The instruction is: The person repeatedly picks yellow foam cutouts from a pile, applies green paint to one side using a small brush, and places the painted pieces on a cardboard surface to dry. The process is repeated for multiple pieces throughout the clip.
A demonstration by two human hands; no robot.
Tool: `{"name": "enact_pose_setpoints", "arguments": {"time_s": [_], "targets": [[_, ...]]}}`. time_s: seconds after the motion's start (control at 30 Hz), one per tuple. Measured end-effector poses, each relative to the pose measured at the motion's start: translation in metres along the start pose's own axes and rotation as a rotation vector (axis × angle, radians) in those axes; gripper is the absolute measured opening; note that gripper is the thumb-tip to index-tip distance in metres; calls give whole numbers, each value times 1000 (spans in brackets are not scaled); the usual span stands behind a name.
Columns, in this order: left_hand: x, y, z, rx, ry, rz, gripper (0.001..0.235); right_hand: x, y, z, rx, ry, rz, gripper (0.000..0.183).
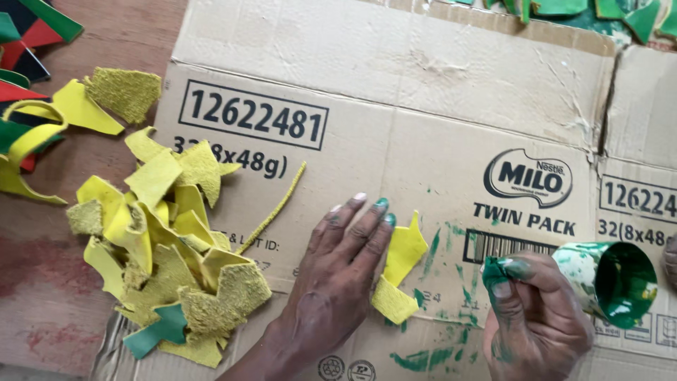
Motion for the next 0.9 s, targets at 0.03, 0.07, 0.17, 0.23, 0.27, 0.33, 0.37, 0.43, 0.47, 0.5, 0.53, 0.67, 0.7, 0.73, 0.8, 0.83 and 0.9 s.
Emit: {"name": "enact_pose_setpoints", "arguments": {"time_s": [0.03, 0.07, 0.17, 0.23, 0.27, 0.33, 0.37, 0.43, 0.47, 0.5, 0.53, 0.67, 0.7, 0.73, 0.8, 0.83, 0.9], "targets": [[2, 8, -2, -21, 4, -60, 62, 2, 0, 2, -19, 7, -2, 13], [4, 12, -2, 26, 4, -68, 57, 3, 0, 1, -42, 18, 11, 17], [2, 23, -6, 183, -92, -80, 44, 4, -10, -7, -140, -32, 42, 15], [7, 27, -17, 309, -305, -49, 41, 4, -16, -10, -212, -75, 39, 12], [7, 31, -18, 265, -325, -70, 36, 4, -17, -10, -246, -85, 25, 11], [8, 38, -22, 180, -353, -101, 27, 6, -20, -9, -310, -108, 5, 14], [9, 42, -22, 188, -344, -126, 29, 6, -19, -10, -345, -116, -3, 18], [11, 52, -22, 204, -332, -176, 35, 10, -14, -9, -440, -127, -46, 21], [13, 59, -22, 215, -349, -213, 35, 12, -9, -10, -500, -130, -80, 20], [17, 67, -23, 229, -369, -256, 36, 15, -4, -8, -556, -127, -114, 20], [20, 74, -25, 243, -389, -298, 36, 16, 4, -8, -581, -128, -153, 19], [27, 75, -27, 321, -350, -223, 38, 23, 39, -8, -640, -86, -334, 18], [30, 71, -25, 354, -307, -192, 39, 26, 46, -9, -648, -73, -382, 18], [32, 67, -25, 387, -263, -162, 39, 26, 45, -9, -620, -80, -353, 17], [38, 46, -39, 475, -236, 132, 45, 28, 44, -10, -568, -101, -302, 16], [43, 35, -47, 516, -219, 277, 49, 27, 45, -10, -569, -100, -295, 16], [47, 45, -39, 141, 0, 121, 55, 27, 48, -9, -568, -97, -284, 17]]}}
Point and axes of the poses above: each hand's wrist, its own x-axis away from the middle knuckle, its own z-axis out of the back of the hand, y = z × x, the point moved 8 cm from there along -x, towards the middle knuckle, and after that the axes turned 14 degrees about -y, right-handed, at the moved point
